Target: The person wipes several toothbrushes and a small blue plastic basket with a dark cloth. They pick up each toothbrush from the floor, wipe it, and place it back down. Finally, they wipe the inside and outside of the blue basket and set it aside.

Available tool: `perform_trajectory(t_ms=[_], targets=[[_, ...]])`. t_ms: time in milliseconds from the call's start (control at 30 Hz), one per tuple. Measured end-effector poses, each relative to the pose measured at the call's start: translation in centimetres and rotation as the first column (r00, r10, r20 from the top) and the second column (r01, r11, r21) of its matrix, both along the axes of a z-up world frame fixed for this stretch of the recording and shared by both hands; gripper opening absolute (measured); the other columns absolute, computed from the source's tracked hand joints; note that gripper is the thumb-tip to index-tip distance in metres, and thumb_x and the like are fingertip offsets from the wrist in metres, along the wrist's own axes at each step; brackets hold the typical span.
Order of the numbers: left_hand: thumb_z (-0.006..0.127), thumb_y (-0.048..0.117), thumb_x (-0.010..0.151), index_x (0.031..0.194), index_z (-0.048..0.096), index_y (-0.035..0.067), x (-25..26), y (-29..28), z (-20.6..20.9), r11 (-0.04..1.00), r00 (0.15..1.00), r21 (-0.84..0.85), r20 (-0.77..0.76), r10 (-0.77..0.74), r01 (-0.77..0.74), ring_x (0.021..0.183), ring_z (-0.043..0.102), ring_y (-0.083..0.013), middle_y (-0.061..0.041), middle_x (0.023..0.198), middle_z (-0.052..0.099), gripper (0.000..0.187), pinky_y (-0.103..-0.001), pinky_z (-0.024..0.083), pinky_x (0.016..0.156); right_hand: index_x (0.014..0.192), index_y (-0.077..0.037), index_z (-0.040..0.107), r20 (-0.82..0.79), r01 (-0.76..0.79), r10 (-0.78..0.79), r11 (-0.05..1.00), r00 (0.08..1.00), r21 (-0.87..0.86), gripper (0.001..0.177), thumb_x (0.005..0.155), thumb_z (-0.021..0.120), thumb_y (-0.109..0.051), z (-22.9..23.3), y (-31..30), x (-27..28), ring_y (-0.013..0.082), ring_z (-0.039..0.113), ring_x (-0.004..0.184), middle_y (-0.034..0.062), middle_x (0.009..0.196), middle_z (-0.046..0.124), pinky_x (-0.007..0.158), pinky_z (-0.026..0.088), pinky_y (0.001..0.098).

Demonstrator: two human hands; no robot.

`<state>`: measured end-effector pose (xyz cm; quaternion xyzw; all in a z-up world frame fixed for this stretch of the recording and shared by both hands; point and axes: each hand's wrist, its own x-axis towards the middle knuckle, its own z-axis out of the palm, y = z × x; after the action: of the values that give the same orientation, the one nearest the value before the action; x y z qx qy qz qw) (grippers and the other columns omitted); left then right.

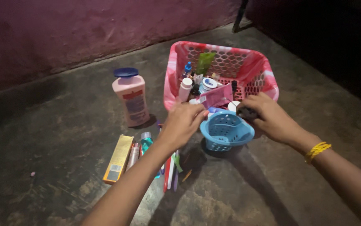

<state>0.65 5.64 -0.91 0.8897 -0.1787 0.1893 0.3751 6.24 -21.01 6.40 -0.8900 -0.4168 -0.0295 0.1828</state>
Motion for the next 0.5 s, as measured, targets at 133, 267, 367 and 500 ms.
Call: perform_trajectory(t_ms=[133, 267, 367, 500], targets=[[0.049, 0.031, 0.106, 0.104, 0.056, 0.006, -0.6, -4.3, 0.2, 0.951, 0.983, -0.307, -0.156, -0.091, 0.040, 0.083, 0.064, -0.0461, -0.024, 0.081, 0.063, 0.027, -0.055, 0.045, 0.068, 0.111, -0.004, 0.065, 0.129, 0.083, -0.106, 0.982, 0.986, 0.170, 0.043, 0.068, 0.062, 0.004, -0.3, 0.1, -0.6, 0.0369, 0.058, 0.103, 0.0157, 0.105, 0.065, 0.092, 0.047, 0.0451], [0.048, 0.030, 0.105, 0.104, 0.057, 0.006, -1.5, -6.2, 2.5, 0.936, 0.976, -0.349, -0.211, -0.047, -0.030, 0.078, 0.062, -0.0481, -0.026, 0.077, 0.061, 0.026, -0.055, 0.044, 0.066, 0.114, -0.002, 0.066, 0.245, 0.163, -0.271, 0.908, 0.931, 0.385, 0.041, 0.074, 0.059, 0.007, -1.2, 2.1, -1.9, 0.0394, 0.059, 0.105, 0.0178, 0.107, 0.065, 0.093, 0.047, 0.0461], [0.049, 0.028, 0.106, 0.101, 0.058, 0.005, -3.1, -7.2, 4.2, 0.919, 0.988, -0.386, -0.093, -0.126, 0.081, 0.080, 0.062, -0.0475, -0.026, 0.079, 0.062, 0.026, -0.054, 0.044, 0.066, 0.108, -0.004, 0.068, 0.255, 0.195, -0.317, 0.892, 0.913, 0.407, 0.036, 0.075, 0.062, 0.007, -1.2, 2.3, -1.5, 0.0391, 0.060, 0.102, 0.0159, 0.103, 0.067, 0.091, 0.048, 0.0464], [0.049, 0.025, 0.105, 0.099, 0.058, 0.004, -5.8, -7.3, 4.8, 0.903, 0.968, -0.364, -0.012, -0.250, 0.228, 0.082, 0.063, -0.0466, -0.025, 0.081, 0.063, 0.024, -0.053, 0.044, 0.069, 0.104, -0.006, 0.069, 0.203, 0.284, -0.367, 0.894, 0.908, 0.346, 0.035, 0.071, 0.066, 0.007, -2.0, 1.3, -0.8, 0.0370, 0.063, 0.102, 0.0137, 0.102, 0.069, 0.089, 0.050, 0.0448]])
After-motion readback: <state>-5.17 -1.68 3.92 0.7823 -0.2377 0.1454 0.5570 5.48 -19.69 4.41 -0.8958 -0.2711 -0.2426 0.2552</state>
